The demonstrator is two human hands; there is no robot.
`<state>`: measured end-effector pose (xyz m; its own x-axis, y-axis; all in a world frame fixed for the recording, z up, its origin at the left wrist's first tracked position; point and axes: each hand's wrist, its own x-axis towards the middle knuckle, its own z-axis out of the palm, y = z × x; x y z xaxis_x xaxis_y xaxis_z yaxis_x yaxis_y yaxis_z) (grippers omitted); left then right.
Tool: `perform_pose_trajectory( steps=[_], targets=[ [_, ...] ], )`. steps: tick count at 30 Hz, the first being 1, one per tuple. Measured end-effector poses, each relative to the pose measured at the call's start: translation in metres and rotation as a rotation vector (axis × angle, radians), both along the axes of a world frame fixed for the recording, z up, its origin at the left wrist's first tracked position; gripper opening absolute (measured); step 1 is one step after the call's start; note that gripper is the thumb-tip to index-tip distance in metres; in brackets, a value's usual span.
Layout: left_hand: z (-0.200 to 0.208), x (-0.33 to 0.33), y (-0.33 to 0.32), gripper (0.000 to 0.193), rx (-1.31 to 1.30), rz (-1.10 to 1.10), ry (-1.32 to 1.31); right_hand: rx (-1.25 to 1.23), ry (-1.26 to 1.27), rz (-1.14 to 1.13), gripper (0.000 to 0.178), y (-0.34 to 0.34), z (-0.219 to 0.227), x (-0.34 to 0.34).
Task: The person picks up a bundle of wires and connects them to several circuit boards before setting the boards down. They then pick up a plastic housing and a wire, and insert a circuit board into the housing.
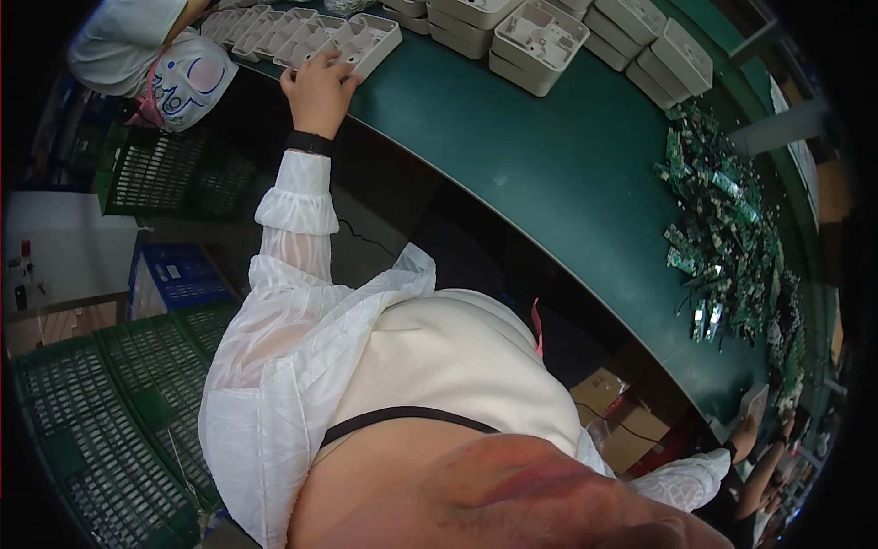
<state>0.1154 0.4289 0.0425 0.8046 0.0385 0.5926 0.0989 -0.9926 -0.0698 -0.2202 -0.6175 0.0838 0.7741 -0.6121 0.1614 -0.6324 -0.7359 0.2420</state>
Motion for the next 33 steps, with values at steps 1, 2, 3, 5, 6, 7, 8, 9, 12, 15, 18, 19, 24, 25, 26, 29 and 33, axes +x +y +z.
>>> perform_pose_trajectory(
  steps=[1, 2, 3, 5, 6, 7, 8, 9, 12, 15, 18, 19, 24, 25, 26, 29, 33],
  targets=[
    [-0.001, -0.001, -0.002, 0.024, -0.003, -0.014, -0.003, -0.003, 0.001, 0.015, 0.037, 0.0, 0.001, 0.009],
    [-0.002, -0.002, -0.006, 0.022, -0.003, -0.034, -0.006, -0.001, 0.009, 0.001, 0.037, 0.0, -0.002, 0.012],
    [-0.002, -0.004, -0.009, 0.02, -0.001, -0.053, -0.007, 0.003, 0.018, -0.012, 0.038, 0.0, -0.005, 0.015],
    [-0.005, -0.008, -0.012, 0.018, -0.01, -0.059, -0.018, 0.004, 0.032, -0.019, 0.038, -0.004, -0.008, 0.026],
    [-0.007, -0.012, -0.014, 0.017, -0.019, -0.074, -0.031, 0.008, 0.03, -0.014, 0.038, -0.006, -0.008, 0.032],
    [-0.009, -0.013, -0.018, 0.015, -0.03, -0.102, -0.045, 0.01, 0.027, -0.021, 0.037, -0.013, -0.01, 0.027],
    [-0.01, -0.015, -0.022, 0.015, -0.033, -0.109, -0.041, 0.015, 0.023, -0.028, 0.037, -0.02, -0.013, 0.022],
    [-0.009, -0.019, -0.027, 0.015, -0.04, -0.158, -0.048, 0.014, 0.027, -0.036, 0.037, -0.027, -0.018, 0.018],
    [-0.007, -0.036, -0.053, 0.014, -0.058, -0.279, -0.032, -0.005, 0.095, -0.122, 0.039, -0.033, -0.029, 0.026],
    [-0.001, -0.044, -0.079, 0.015, -0.13, -0.525, 0.023, 0.044, 0.208, -0.202, 0.044, -0.076, -0.024, 0.004],
    [0.016, -0.06, -0.113, 0.016, -0.182, -0.698, 0.107, 0.092, 0.046, -0.113, 0.042, -0.089, -0.031, 0.007],
    [0.027, -0.069, -0.136, 0.016, -0.186, -0.746, 0.118, 0.113, 0.042, -0.157, 0.04, -0.078, -0.046, 0.025],
    [0.038, -0.078, -0.208, 0.017, -0.275, -0.977, 0.235, -0.12, -0.197, -0.21, 0.034, -0.004, -0.053, 0.043],
    [0.038, -0.083, -0.22, 0.017, -0.302, -1.013, 0.268, -0.117, -0.296, -0.197, 0.033, 0.028, -0.046, 0.061],
    [0.039, -0.086, -0.231, 0.017, -0.33, -1.058, 0.299, -0.138, -0.374, 0.006, 0.03, 0.065, -0.035, 0.073],
    [0.037, -0.084, -0.259, 0.016, -0.344, -1.14, 0.325, 0.204, -0.521, 0.332, 0.024, 0.197, 0.001, 0.108],
    [0.037, -0.085, -0.284, 0.015, -0.323, -1.175, 0.318, 0.83, -0.542, 0.454, 0.026, 0.35, 0.005, 0.147]
  ],
)
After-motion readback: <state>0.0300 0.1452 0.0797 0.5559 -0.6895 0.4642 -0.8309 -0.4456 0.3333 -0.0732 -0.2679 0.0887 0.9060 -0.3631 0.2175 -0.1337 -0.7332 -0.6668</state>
